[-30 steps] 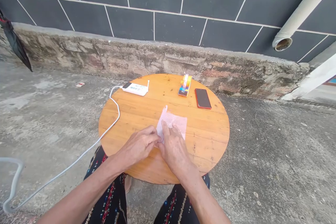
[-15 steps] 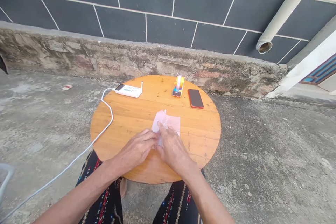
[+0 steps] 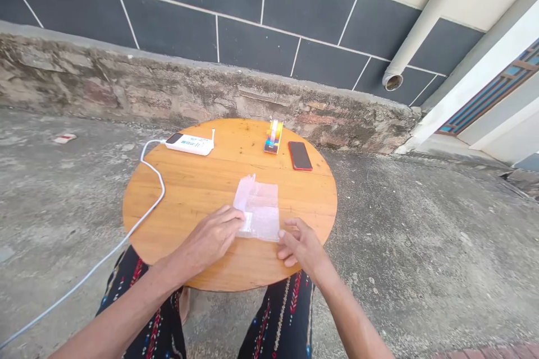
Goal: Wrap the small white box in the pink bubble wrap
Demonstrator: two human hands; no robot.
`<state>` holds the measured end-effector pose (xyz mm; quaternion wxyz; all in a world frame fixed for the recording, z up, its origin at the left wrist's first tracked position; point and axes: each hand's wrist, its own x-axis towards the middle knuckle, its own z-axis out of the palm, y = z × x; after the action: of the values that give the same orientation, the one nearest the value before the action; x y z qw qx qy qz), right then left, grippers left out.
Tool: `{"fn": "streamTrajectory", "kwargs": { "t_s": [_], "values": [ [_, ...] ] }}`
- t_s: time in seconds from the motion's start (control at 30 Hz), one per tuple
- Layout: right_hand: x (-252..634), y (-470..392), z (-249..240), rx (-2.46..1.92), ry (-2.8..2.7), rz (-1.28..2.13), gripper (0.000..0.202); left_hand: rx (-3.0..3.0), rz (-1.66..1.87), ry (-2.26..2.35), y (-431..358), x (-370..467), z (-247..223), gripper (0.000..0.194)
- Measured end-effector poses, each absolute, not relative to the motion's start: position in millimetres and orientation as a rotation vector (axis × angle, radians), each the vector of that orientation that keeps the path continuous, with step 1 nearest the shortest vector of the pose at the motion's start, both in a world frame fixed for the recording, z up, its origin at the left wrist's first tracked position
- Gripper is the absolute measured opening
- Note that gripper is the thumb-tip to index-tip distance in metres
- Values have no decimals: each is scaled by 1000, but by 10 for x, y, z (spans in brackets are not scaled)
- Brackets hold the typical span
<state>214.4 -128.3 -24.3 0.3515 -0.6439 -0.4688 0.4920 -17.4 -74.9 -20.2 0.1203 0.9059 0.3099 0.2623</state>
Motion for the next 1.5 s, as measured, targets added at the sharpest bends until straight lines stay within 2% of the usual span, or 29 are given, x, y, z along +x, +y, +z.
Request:
{"fn": "streamTrajectory", "kwargs": {
  "t_s": [0.1,0.3,0.47,0.83,1.2,1.33,1.5],
  "values": [
    [2002,-1198,-213,-1622,-1153,1385,55,2638,777,897,-745,-184,-204,27],
    [1895,-1104,-178,-1533,-1080,1525,44,2606,820,862,-728,-195,-206,25],
    [1873,-1015,-231,-1704,-1234,1343,31,2573,839,851,-715,-194,-202,24],
    [1768,-877,-335,-1819,-1381,1062,21,2564,806,871,-723,-197,-190,23],
    [1688,-947,-365,-1919,-1510,605,25,2590,756,916,-736,-193,-160,21],
    [1576,-917,-321,-1948,-1529,406,21,2616,732,926,-723,-179,-150,21],
    [1477,-903,-319,-1915,-1522,371,18,2628,702,908,-708,-176,-129,22]
  ]
}}
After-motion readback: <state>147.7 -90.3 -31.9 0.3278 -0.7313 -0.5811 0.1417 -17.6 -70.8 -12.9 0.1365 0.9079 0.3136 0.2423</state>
